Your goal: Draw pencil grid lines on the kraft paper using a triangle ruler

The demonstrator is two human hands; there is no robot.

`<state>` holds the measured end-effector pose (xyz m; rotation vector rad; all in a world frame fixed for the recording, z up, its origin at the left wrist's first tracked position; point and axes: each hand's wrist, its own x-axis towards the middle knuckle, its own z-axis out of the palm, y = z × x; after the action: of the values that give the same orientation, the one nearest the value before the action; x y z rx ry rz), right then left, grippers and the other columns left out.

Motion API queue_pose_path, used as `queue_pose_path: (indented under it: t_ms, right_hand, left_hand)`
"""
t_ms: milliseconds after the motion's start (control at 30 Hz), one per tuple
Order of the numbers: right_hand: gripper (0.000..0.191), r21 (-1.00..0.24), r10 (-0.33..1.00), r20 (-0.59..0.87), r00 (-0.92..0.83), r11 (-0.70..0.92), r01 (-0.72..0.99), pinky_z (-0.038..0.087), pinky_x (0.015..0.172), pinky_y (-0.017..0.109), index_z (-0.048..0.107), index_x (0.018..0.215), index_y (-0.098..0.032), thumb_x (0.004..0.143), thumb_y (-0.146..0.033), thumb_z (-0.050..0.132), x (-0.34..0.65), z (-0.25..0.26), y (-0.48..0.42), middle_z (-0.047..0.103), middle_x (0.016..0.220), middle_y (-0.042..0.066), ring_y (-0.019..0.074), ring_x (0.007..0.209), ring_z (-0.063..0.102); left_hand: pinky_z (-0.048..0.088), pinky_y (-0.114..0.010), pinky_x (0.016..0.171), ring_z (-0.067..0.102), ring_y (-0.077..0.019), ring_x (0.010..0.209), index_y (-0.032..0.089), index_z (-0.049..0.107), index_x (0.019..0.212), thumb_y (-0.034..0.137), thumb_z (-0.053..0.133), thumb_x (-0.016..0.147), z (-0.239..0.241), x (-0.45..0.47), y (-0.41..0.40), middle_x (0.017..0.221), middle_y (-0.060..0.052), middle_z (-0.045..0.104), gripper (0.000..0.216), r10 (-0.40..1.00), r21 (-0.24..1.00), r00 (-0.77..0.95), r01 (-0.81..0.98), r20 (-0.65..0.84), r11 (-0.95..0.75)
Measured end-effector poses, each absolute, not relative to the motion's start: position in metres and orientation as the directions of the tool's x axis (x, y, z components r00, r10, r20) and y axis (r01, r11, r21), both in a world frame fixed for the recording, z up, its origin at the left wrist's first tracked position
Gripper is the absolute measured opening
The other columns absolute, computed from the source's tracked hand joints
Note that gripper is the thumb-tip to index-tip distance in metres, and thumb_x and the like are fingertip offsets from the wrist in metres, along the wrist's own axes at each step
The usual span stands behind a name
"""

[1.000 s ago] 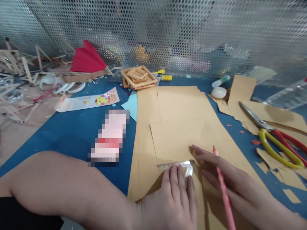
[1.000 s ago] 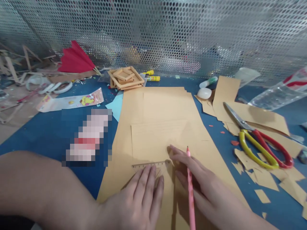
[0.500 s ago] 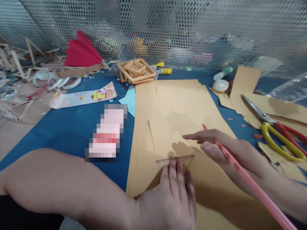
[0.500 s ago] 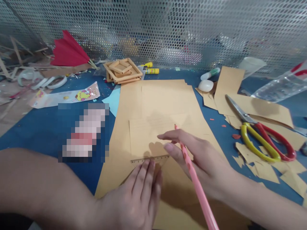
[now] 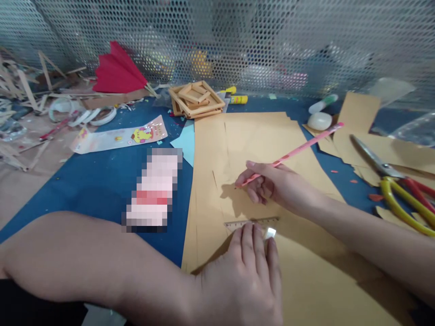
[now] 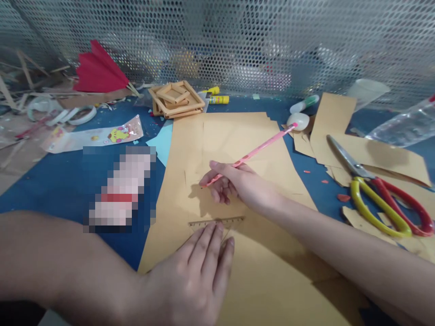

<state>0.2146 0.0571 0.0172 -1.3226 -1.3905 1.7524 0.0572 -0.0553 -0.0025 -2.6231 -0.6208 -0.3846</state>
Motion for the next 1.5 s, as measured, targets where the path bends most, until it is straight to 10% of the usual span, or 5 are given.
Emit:
queue_pose_path:
  t_ms: [300,600,1500]
  right_hand:
    - [0.038,-0.854,0.740,-0.515,-0.432,-0.488,0.182,0.031,0.038,0.019,0.071,0.081,-0.012,0.087,-0.042,0.049,0.213,0.024,0.065,0.054,0.045,0.001,0.0076,0.039,0.045]
    - [0.012,-0.932,0.865,-0.343,-0.367,-0.263,0.250,0.035,0.039,0.018,0.064,0.076,-0.016,0.081,-0.024,0.056,0.200,0.026,0.058,0.065,0.061,0.002,0.0083,0.046,0.050]
    - [0.030,-0.937,0.925,-0.196,-0.327,-0.078,0.341,0.031,0.042,0.019,0.039,0.057,-0.019,0.074,-0.020,0.064,0.190,0.013,0.042,0.042,0.052,-0.005,0.0064,0.049,0.036]
  left_hand:
    - [0.054,-0.042,0.085,0.062,-0.0346,0.104,-0.006,0.057,0.117,0.011,0.040,0.084,-0.001,0.064,-0.038,0.108,-0.027,0.063,0.041,0.434,-0.345,0.842,0.530,0.321,-0.774]
    - [0.055,-0.043,0.083,0.064,-0.0357,0.099,-0.006,0.059,0.114,0.012,0.042,0.083,-0.003,0.064,-0.041,0.105,-0.025,0.065,0.040,0.430,-0.338,0.822,0.552,0.373,-0.762]
    - [0.056,-0.040,0.082,0.065,-0.0325,0.098,-0.008,0.058,0.113,0.008,0.043,0.080,-0.002,0.067,-0.041,0.104,-0.026,0.065,0.039,0.442,-0.330,0.813,0.565,0.379,-0.756]
